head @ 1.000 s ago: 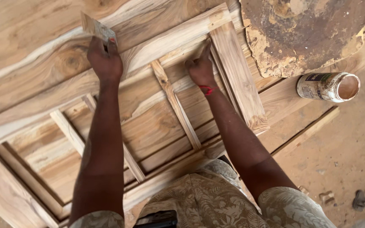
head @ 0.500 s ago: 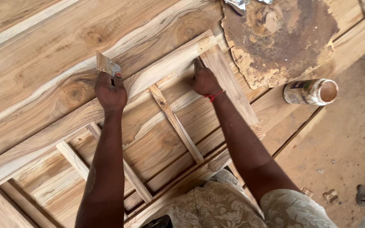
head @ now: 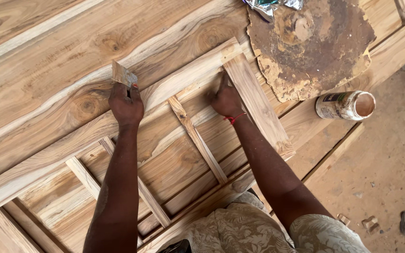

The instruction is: The person sands a wooden door frame lying on the floor using a small sanding block. They work on the edges and corners of the frame, occasionally dipping the block into a container of paste or putty to apply it to the wood surface.

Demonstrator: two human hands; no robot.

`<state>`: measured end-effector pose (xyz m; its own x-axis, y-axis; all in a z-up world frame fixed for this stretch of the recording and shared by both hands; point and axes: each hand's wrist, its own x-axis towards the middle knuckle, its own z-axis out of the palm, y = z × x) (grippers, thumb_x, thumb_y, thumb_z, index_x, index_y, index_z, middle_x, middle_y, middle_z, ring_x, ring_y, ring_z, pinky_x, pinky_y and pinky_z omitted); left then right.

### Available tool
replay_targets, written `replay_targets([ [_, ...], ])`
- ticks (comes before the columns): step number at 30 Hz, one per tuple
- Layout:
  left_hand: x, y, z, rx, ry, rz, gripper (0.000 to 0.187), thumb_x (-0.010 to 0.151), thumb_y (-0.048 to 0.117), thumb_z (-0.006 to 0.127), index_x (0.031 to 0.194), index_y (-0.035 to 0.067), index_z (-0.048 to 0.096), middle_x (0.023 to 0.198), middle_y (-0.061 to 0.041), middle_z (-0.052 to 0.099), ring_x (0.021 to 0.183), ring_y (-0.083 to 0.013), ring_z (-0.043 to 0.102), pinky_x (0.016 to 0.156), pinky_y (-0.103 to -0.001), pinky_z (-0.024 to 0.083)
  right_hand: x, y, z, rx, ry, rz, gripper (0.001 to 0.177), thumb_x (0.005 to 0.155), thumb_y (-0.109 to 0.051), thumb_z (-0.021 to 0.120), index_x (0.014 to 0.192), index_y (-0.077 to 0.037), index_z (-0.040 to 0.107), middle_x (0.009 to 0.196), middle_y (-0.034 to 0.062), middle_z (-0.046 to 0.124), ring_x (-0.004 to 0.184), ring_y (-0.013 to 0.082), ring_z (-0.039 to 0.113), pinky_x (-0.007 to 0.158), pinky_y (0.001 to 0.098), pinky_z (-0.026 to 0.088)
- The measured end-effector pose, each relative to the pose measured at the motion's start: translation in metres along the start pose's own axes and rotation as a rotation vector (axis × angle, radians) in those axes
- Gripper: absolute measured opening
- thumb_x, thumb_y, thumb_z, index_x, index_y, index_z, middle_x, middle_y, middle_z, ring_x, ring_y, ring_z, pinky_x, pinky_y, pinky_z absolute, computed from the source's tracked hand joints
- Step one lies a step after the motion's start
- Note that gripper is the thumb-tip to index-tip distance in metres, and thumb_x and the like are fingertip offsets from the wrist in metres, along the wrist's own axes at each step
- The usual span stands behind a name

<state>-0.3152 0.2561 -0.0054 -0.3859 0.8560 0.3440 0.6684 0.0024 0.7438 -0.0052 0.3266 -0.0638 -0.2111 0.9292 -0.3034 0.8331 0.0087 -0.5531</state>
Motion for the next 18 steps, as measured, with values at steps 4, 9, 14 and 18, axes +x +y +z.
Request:
replay_targets([
  [4, -0.001, 0.0, 0.0, 0.015, -0.002, -0.001, 0.013, 0.095, 0.001, 0.069, 0.107, -0.005, 0.066, 0.1, -0.024, 0.068, 0.091, -0.0451, 0.066, 0.079, -0.05, 0.052, 0.014, 0.001, 0.013, 0.03, 0.024, -0.128, 0.102, 0.086, -0.024, 0.07, 0.154, 0.021, 0.008, 0.08, 0.0303, 0.068, 0.072, 0.0467, 0.067, 0.065, 0.0523, 0.056],
  [9, -0.002, -0.004, 0.003, 0.051, -0.001, 0.009, 0.01, 0.095, 0.001, 0.069, 0.103, -0.004, 0.064, 0.098, -0.023, 0.067, 0.089, -0.0442, 0.065, 0.078, -0.05, 0.052, -0.003, 0.017, -0.013, 0.081, -0.149, -0.197, 0.078, 0.089, -0.026, 0.071, 0.159, -0.01, 0.041, 0.073, 0.0183, 0.072, 0.067, 0.0344, 0.068, 0.068, 0.0458, 0.055],
  [14, -0.001, -0.002, 0.001, 0.05, -0.02, -0.062, 0.01, 0.096, 0.002, 0.069, 0.102, -0.004, 0.065, 0.094, -0.023, 0.067, 0.085, -0.0434, 0.065, 0.075, -0.049, 0.051, -0.006, 0.032, 0.004, 0.488, 0.175, -0.309, 0.068, 0.1, -0.009, 0.073, 0.16, -0.004, 0.041, 0.117, 0.0174, 0.058, 0.073, 0.0205, 0.066, 0.072, 0.0357, 0.057],
  [18, -0.001, 0.0, 0.001, 0.035, -0.029, -0.063, 0.013, 0.096, 0.003, 0.069, 0.106, -0.004, 0.066, 0.099, -0.024, 0.069, 0.09, -0.0439, 0.067, 0.078, -0.049, 0.053, -0.002, 0.01, 0.015, 0.896, 0.033, 0.119, 0.087, 0.093, -0.007, 0.068, 0.165, -0.001, 0.022, 0.072, 0.006, 0.065, 0.056, 0.0112, 0.055, 0.054, 0.0318, 0.044],
])
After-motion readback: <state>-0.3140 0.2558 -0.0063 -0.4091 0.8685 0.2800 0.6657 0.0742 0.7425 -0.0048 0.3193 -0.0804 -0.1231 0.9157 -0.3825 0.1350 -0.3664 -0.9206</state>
